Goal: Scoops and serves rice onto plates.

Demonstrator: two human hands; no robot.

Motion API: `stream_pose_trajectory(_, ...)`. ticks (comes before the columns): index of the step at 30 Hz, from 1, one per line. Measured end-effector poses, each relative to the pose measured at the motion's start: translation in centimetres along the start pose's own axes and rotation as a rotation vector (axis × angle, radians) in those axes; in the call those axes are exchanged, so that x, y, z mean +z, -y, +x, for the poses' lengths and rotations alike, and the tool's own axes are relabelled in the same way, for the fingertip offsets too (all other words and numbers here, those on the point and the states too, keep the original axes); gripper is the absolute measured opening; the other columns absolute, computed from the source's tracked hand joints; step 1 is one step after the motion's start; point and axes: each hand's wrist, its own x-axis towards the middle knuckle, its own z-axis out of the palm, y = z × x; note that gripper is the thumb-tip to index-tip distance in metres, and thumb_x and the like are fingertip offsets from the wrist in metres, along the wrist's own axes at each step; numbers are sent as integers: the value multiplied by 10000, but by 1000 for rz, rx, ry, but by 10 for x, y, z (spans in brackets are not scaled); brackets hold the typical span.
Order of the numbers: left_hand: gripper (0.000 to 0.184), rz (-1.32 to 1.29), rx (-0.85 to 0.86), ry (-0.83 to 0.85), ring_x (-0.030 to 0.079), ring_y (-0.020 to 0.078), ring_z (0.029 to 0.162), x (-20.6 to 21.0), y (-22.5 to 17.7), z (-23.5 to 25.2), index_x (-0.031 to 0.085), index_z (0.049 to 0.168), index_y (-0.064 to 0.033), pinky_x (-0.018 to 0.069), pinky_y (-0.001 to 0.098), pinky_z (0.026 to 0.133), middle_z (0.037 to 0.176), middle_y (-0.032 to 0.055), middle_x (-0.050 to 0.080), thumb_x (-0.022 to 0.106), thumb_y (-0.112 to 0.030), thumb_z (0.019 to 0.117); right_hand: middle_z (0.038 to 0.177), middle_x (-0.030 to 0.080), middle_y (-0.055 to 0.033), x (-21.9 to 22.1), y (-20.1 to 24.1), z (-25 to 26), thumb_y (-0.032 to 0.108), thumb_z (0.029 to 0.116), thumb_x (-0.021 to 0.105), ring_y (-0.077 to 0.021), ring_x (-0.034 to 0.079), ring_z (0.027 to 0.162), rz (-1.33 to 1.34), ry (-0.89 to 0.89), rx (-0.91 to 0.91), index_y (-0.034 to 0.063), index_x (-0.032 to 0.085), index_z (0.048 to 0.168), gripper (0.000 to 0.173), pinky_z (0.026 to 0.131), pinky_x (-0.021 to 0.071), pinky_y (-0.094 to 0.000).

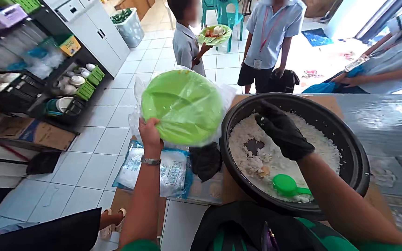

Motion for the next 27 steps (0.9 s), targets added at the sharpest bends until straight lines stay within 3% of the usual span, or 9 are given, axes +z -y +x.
stream_pose_trajectory(2, 391, -36, -35, 5, 693, 137, 845, 4, -15, -38, 501, 1336, -96, 604, 369, 719, 1017, 56, 675, 516, -108, 945, 1272, 653, -128, 7, 20, 20, 302, 1026, 586, -177, 646, 1118, 18, 13, 57, 92, 341, 1585, 645, 978, 538, -408)
stream_pose_trajectory(5, 227, -191, -90, 25, 701, 100, 739, 23, -20, -85, 590, 1142, -88, 605, 303, 650, 846, 18, 696, 411, -75, 1003, 1086, 706, -102, 16, 35, 19, 340, 1053, 579, -171, 703, 920, 310, 113, 355, 104, 554, 1387, 409, 784, 610, -377)
stream_pose_trajectory(8, 418, -500, -20, 187, 715, 96, 913, 46, 4, -115, 596, 1192, -170, 618, 334, 784, 985, -8, 733, 268, -401, 1074, 1017, 702, -87, 18, 21, 2, 233, 1045, 589, -151, 696, 876, 571, 6, 506, 58, 595, 1289, 301, 781, 607, -346)
stream_pose_trajectory(11, 1015, -559, -47, 385, 692, 101, 1039, 74, 35, -150, 533, 1326, -201, 599, 375, 897, 1112, -40, 720, 607, -931, 626, 1075, 681, -76, 12, 18, -10, 225, 1057, 556, -123, 671, 932, 518, -124, 503, 56, 601, 1287, 289, 824, 582, -326)
stream_pose_trajectory(13, 1087, -488, -112, 512, 694, 85, 1004, 96, 53, -178, 503, 1292, -84, 591, 334, 899, 1068, -31, 720, 779, -827, 548, 1160, 665, -98, 5, 15, -14, 279, 1075, 527, -145, 653, 1017, 397, -157, 486, 57, 589, 1322, 339, 885, 559, -359)
stream_pose_trajectory(15, 661, -446, -218, 611, 695, 93, 935, 121, 48, -196, 519, 1201, 12, 592, 302, 876, 994, 25, 713, 882, -250, 716, 1303, 648, -153, -8, 12, -19, 351, 1081, 507, -242, 620, 1198, 246, -156, 484, 66, 587, 1375, 418, 1024, 498, -484)
stream_pose_trajectory(17, 238, -359, -332, 639, 665, 90, 707, 141, 38, -202, 652, 1013, 15, 575, 249, 677, 820, 50, 717, 740, 62, 797, 1282, 656, -152, -22, 6, -23, 391, 1074, 514, -261, 620, 1186, 196, -184, 484, 77, 609, 1344, 425, 1019, 487, -513)
stream_pose_trajectory(20, 145, -115, -446, 700, 560, 48, 544, 142, 37, -202, 645, 939, -25, 476, 197, 501, 717, 6, 665, 626, 107, 882, 1213, 671, -124, -49, -4, -28, 389, 1052, 551, -213, 649, 1084, 315, -264, 523, 78, 590, 1344, 428, 948, 531, -455)
stream_pose_trajectory(27, 198, -2, -405, 592, 675, 40, 790, 129, 46, -216, 565, 1089, -14, 588, 243, 751, 860, -12, 685, 456, 90, 961, 1074, 679, -34, -103, -21, -57, 260, 1085, 500, -84, 675, 922, 617, -371, 421, 85, 563, 1331, 308, 805, 589, -296)
